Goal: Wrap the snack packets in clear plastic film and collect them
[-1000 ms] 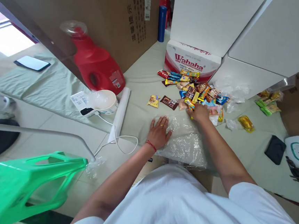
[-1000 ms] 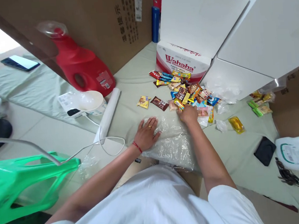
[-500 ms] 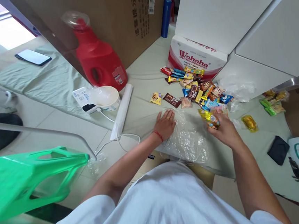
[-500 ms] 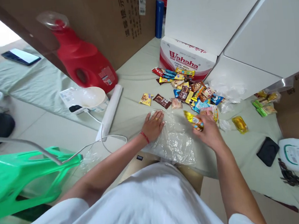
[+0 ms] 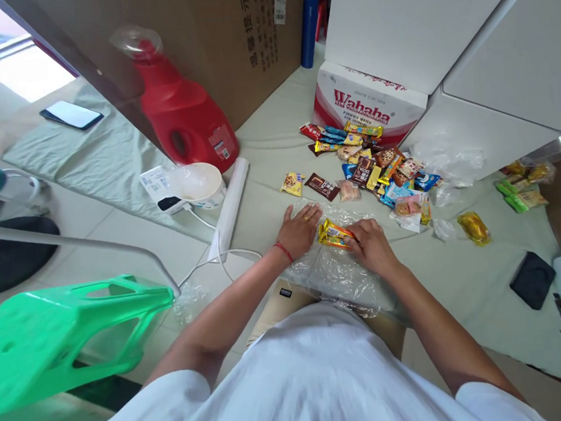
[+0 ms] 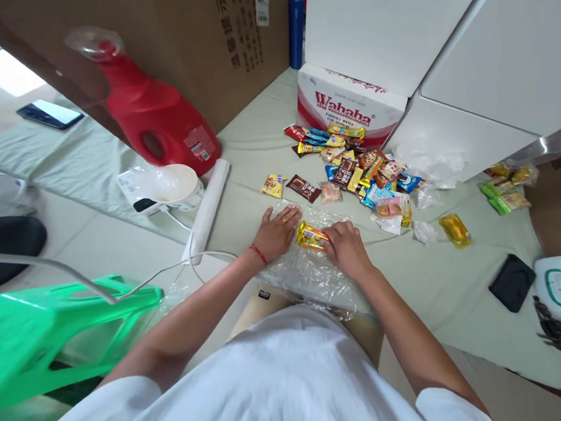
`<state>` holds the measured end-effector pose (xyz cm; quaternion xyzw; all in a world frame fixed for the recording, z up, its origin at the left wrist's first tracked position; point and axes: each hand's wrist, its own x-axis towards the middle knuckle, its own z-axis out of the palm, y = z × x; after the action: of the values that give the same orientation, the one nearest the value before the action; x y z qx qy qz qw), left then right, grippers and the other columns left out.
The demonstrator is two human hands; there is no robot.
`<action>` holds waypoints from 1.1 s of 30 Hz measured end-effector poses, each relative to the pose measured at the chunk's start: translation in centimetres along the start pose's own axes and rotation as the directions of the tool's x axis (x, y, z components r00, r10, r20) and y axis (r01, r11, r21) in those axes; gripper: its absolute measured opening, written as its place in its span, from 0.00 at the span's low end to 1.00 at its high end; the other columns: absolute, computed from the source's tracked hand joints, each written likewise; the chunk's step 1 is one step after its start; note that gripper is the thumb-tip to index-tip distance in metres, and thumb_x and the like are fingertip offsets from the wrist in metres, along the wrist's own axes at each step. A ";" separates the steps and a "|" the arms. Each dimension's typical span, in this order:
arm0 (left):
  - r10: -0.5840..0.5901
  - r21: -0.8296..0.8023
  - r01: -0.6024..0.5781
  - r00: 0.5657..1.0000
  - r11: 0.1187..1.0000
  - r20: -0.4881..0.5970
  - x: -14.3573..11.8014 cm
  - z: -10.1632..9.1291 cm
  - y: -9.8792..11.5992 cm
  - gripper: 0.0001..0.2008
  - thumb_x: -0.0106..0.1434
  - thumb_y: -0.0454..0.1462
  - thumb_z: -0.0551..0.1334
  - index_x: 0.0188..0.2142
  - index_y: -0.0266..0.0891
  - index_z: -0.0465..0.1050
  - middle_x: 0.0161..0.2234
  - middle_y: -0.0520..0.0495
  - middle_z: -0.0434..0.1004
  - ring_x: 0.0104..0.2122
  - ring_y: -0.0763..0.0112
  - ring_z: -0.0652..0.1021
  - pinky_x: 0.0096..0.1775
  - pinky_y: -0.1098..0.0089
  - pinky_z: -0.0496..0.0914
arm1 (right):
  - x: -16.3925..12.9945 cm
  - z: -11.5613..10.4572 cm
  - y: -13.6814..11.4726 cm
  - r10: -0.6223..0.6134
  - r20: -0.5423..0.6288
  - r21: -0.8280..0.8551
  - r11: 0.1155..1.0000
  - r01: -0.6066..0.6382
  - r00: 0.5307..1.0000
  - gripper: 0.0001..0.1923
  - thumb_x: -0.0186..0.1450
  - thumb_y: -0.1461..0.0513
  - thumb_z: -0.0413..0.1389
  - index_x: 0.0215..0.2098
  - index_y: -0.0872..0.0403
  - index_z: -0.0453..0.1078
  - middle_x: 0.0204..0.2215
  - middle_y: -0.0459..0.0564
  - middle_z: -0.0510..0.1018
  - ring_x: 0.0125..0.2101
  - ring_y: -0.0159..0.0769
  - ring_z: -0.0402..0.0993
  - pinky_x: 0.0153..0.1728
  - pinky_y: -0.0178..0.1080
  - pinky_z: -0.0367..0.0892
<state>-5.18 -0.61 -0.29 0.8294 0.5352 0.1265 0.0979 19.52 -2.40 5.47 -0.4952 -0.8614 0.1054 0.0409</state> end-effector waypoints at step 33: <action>0.083 -0.127 -0.106 0.980 0.986 -0.180 -3.5 -3.9 -2.7 0.25 0.63 0.32 0.54 0.57 0.44 0.76 0.68 0.46 0.69 0.73 0.58 0.58 0.71 0.45 0.53 | 0.7 -0.3 -2.2 -0.236 0.119 -0.038 0.970 0.242 0.964 0.32 0.70 0.48 0.57 0.66 0.57 0.64 0.58 0.64 0.72 0.62 0.56 0.59 0.67 0.62 0.43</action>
<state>-10.17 -2.59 2.26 0.8312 0.4918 0.2390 0.1010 17.32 -2.80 6.28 -0.3818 -0.9182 0.1049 -0.0086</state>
